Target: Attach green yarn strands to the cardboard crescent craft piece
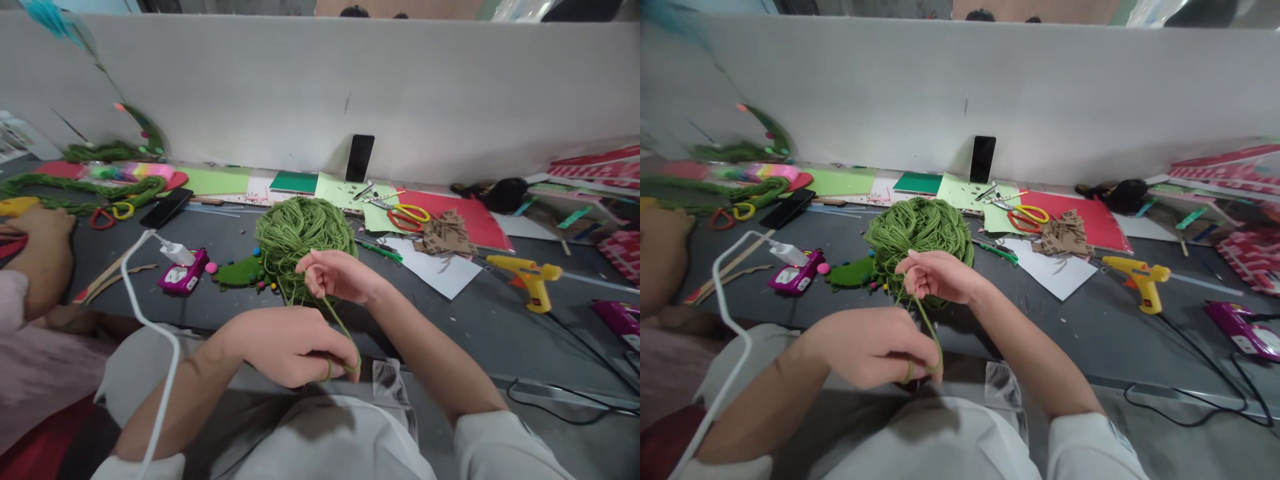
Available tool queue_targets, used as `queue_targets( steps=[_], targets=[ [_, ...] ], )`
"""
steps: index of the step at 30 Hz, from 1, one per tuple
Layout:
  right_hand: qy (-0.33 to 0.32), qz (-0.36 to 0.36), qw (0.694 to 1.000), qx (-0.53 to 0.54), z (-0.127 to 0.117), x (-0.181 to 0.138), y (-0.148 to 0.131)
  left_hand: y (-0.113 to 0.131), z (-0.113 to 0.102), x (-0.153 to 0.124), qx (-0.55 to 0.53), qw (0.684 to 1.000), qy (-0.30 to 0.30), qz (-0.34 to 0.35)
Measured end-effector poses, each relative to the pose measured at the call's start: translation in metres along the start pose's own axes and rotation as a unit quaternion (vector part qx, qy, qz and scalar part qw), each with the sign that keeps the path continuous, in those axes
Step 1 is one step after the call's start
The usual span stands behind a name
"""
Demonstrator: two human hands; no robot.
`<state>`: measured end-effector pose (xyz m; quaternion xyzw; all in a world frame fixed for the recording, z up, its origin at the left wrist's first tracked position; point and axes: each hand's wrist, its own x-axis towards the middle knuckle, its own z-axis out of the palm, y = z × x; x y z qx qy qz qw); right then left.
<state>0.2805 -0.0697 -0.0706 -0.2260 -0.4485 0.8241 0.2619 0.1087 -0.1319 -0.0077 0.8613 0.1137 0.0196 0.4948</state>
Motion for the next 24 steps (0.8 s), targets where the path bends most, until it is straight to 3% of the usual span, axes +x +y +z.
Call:
queue_targets(
  steps=[3,6,10,15,20,24],
  targets=[
    [0.044,-0.039,0.998,0.034,0.001,-0.003,-0.005,-0.007,0.003,0.006,0.015,1.000,-0.024,-0.011],
    [0.059,-0.049,0.997,-0.002,0.001,-0.009,-0.008,-0.011,-0.001,0.004,0.019,1.000,-0.017,-0.018],
    [0.072,-0.028,0.981,-0.175,0.002,-0.011,-0.003,-0.009,-0.005,0.000,0.002,0.999,-0.018,-0.036],
    [0.017,0.011,0.935,-0.353,0.005,-0.007,0.007,-0.001,0.001,-0.001,-0.034,0.999,-0.012,0.004],
    [-0.052,0.018,0.959,-0.279,0.012,-0.006,0.010,0.000,0.008,0.001,-0.034,0.999,0.023,-0.006],
    [0.012,-0.040,0.980,-0.196,0.016,-0.009,0.001,-0.001,0.006,0.001,-0.045,0.997,0.057,-0.021]
  ],
)
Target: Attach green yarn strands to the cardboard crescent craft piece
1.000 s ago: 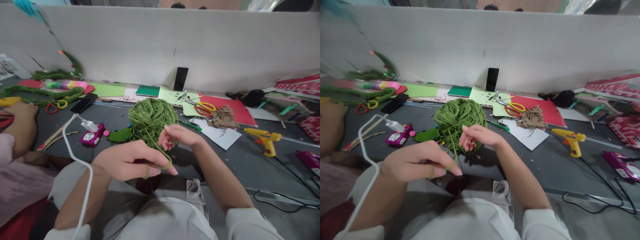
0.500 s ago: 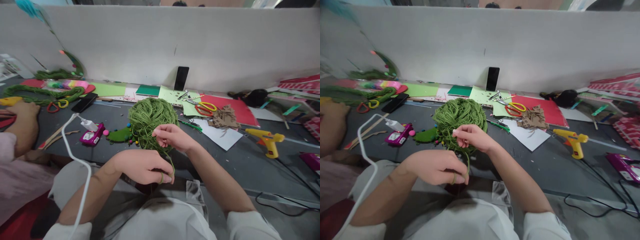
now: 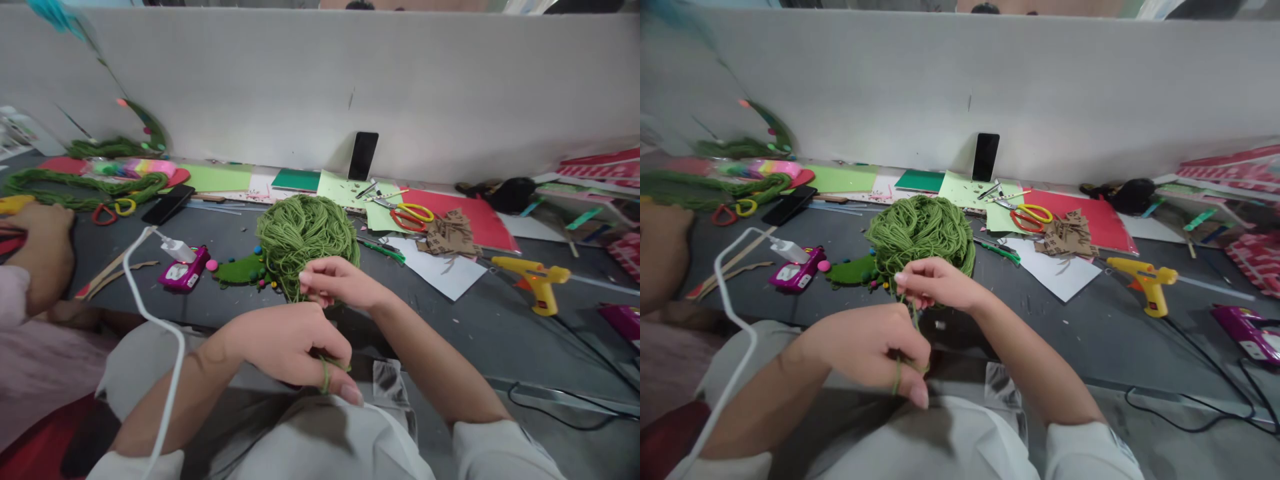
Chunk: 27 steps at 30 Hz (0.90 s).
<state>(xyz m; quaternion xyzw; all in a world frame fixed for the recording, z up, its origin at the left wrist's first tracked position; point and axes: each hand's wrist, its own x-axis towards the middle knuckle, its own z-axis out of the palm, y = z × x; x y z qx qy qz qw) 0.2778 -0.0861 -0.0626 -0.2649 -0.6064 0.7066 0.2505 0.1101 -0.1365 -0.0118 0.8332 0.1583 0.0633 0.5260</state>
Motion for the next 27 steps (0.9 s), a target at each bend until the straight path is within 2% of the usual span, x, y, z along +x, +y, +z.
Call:
queue_targets(
  steps=[4,6,8,10,15,18,21,23,24,25,27],
  targets=[
    [0.160,-0.098,0.979,0.076,-0.008,-0.007,-0.008,-0.013,-0.009,0.002,-0.014,0.996,0.064,-0.054],
    [0.204,-0.136,0.966,0.080,-0.012,-0.011,-0.009,-0.025,-0.014,0.006,-0.064,0.985,0.128,-0.092],
    [0.207,-0.166,0.962,0.063,-0.016,-0.014,-0.007,-0.038,-0.019,0.012,-0.133,0.965,0.206,-0.094],
    [0.192,-0.187,0.962,0.043,-0.019,-0.015,-0.004,-0.048,-0.021,0.016,-0.197,0.942,0.260,-0.077],
    [0.202,-0.239,0.950,0.007,-0.022,-0.017,-0.001,-0.056,-0.025,0.018,-0.322,0.895,0.308,-0.015],
    [0.144,-0.245,0.958,-0.049,-0.021,-0.021,-0.004,-0.055,-0.029,0.017,-0.347,0.867,0.357,-0.013],
    [-0.035,-0.190,0.972,-0.138,-0.019,-0.022,-0.008,-0.055,-0.030,0.018,-0.346,0.842,0.410,-0.056],
    [-0.164,-0.143,0.960,-0.175,-0.019,-0.021,-0.008,-0.055,-0.031,0.018,-0.340,0.828,0.438,-0.077],
    [-0.201,-0.120,0.956,-0.179,-0.020,-0.019,-0.006,-0.055,-0.032,0.018,-0.338,0.825,0.446,-0.078],
    [-0.212,-0.098,0.957,-0.172,-0.022,-0.017,-0.004,-0.055,-0.033,0.017,-0.335,0.824,0.451,-0.073],
    [-0.171,-0.073,0.975,-0.124,-0.025,-0.013,0.002,-0.054,-0.037,0.012,-0.327,0.826,0.456,-0.052]
  ],
)
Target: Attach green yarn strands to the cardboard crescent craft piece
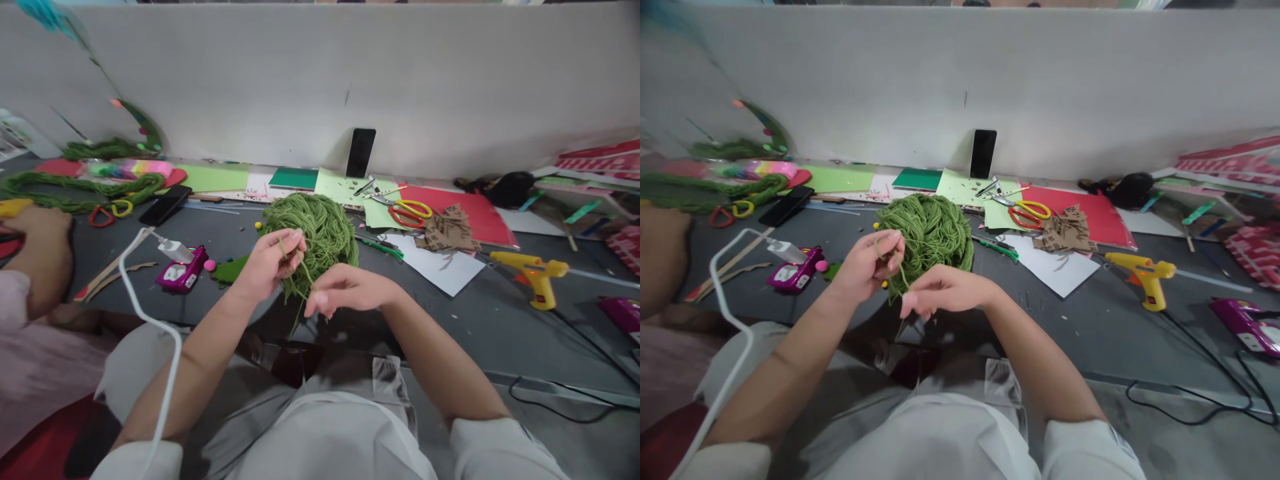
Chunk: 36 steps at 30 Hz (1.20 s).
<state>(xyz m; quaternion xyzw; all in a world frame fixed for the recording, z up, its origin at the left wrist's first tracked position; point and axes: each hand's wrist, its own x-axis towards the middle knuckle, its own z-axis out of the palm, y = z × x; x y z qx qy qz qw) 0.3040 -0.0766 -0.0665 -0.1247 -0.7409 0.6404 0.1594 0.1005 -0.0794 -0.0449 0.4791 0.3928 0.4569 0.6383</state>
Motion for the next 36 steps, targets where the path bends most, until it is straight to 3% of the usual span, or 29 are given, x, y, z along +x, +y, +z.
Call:
queue_targets(
  steps=[4,7,9,11,14,16,17,19,22,24,27,29,32,34,36],
  targets=[
    [0.127,0.015,0.985,0.112,0.000,0.013,0.018,0.014,-0.013,-0.007,0.017,0.997,-0.047,0.062],
    [0.132,0.025,0.975,0.179,0.005,0.025,0.026,0.024,-0.014,-0.018,0.080,0.982,-0.151,0.084],
    [0.119,0.023,0.966,0.227,0.008,0.029,0.026,0.028,-0.006,-0.028,0.164,0.949,-0.261,0.073],
    [0.130,0.015,0.957,0.258,0.009,0.028,0.023,0.028,0.007,-0.038,0.256,0.890,-0.374,0.052],
    [0.173,-0.005,0.945,0.277,0.005,0.023,0.018,0.022,0.025,-0.048,0.360,0.815,-0.452,0.029],
    [0.199,-0.014,0.937,0.288,0.001,0.019,0.016,0.017,0.030,-0.047,0.398,0.788,-0.469,0.020],
    [0.216,-0.021,0.931,0.292,-0.001,0.017,0.016,0.014,0.029,-0.044,0.400,0.790,-0.464,0.008],
    [0.260,-0.055,0.919,0.290,-0.005,0.015,0.014,0.009,0.023,-0.035,0.367,0.834,-0.411,-0.024],
    [0.303,-0.113,0.911,0.257,-0.007,0.008,0.013,0.000,0.010,-0.016,0.252,0.936,-0.242,-0.042],
    [0.293,-0.134,0.920,0.224,-0.007,0.002,0.012,-0.006,0.004,-0.006,0.187,0.967,-0.169,-0.031],
    [0.194,-0.129,0.962,0.145,-0.009,-0.007,0.009,-0.012,0.001,0.001,0.124,0.985,-0.120,-0.021],
    [0.050,-0.096,0.991,0.085,-0.009,-0.010,0.006,-0.012,0.003,0.001,0.100,0.991,-0.086,-0.015],
    [-0.176,-0.036,0.983,0.045,-0.008,-0.008,0.002,-0.010,0.004,0.000,0.089,0.994,-0.055,-0.012],
    [-0.225,-0.007,0.974,0.034,-0.006,-0.005,0.001,-0.009,0.003,-0.001,0.084,0.995,-0.051,-0.017],
    [-0.178,0.028,0.984,0.014,-0.007,-0.004,0.003,-0.008,0.002,-0.001,0.078,0.995,-0.058,-0.019]
  ],
)
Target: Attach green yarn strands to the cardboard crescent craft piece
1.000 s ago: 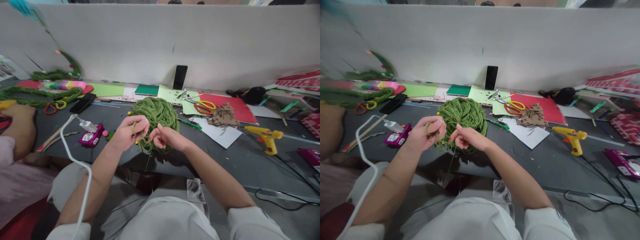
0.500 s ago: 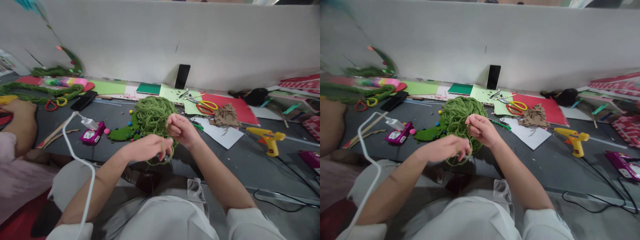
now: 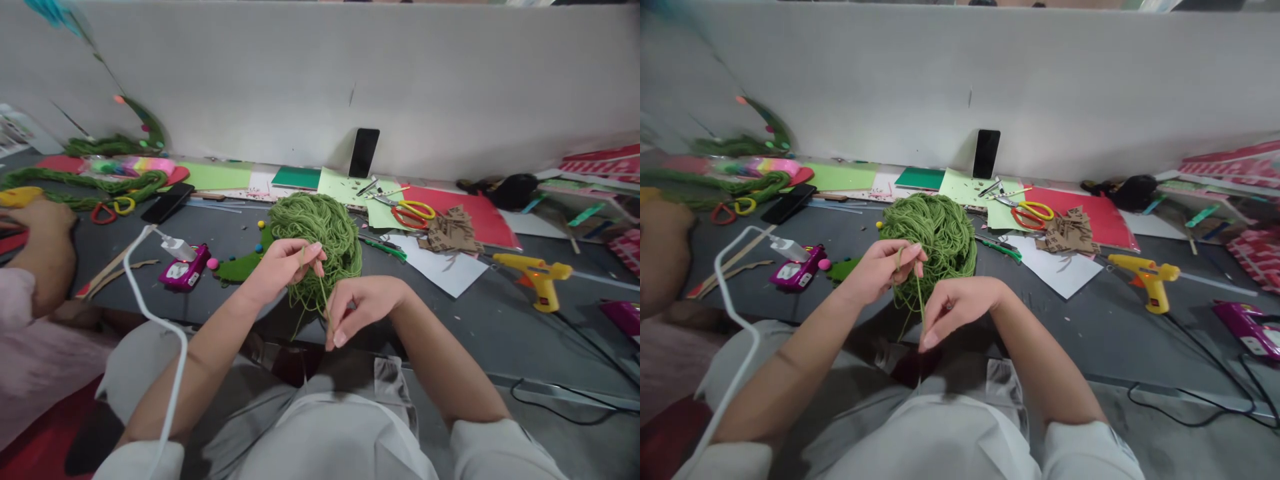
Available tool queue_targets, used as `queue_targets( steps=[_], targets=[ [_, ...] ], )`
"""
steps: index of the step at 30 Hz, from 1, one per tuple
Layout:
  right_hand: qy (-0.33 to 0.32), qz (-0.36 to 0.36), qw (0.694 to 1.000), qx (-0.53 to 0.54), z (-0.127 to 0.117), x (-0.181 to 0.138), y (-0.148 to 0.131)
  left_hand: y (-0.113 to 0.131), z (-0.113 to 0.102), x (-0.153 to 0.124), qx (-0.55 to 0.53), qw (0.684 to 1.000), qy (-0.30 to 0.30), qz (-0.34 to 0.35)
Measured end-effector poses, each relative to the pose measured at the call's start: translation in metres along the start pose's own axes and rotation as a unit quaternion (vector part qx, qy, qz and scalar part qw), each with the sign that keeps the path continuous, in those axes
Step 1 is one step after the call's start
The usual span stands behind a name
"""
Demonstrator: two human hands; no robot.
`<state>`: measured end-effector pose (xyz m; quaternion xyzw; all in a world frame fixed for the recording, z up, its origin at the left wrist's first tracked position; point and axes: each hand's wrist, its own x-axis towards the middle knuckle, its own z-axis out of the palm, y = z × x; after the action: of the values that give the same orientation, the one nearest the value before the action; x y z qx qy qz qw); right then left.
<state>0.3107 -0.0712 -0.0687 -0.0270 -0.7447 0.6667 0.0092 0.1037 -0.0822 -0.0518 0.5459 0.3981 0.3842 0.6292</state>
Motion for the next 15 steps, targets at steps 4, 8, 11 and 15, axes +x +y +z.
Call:
queue_targets(
  steps=[4,8,11,15],
  targets=[
    [0.208,0.029,0.978,0.020,-0.005,-0.002,0.004,0.000,-0.001,-0.002,-0.005,0.999,-0.033,0.015],
    [0.287,-0.014,0.955,0.069,-0.005,0.002,0.004,0.002,0.000,-0.005,0.004,0.998,-0.054,0.038],
    [0.293,-0.036,0.950,0.102,-0.003,0.011,0.007,0.009,0.000,-0.009,0.049,0.995,-0.043,0.076],
    [0.339,-0.067,0.919,0.189,0.003,0.022,0.013,0.019,0.002,-0.020,0.141,0.981,-0.044,0.123]
  ],
)
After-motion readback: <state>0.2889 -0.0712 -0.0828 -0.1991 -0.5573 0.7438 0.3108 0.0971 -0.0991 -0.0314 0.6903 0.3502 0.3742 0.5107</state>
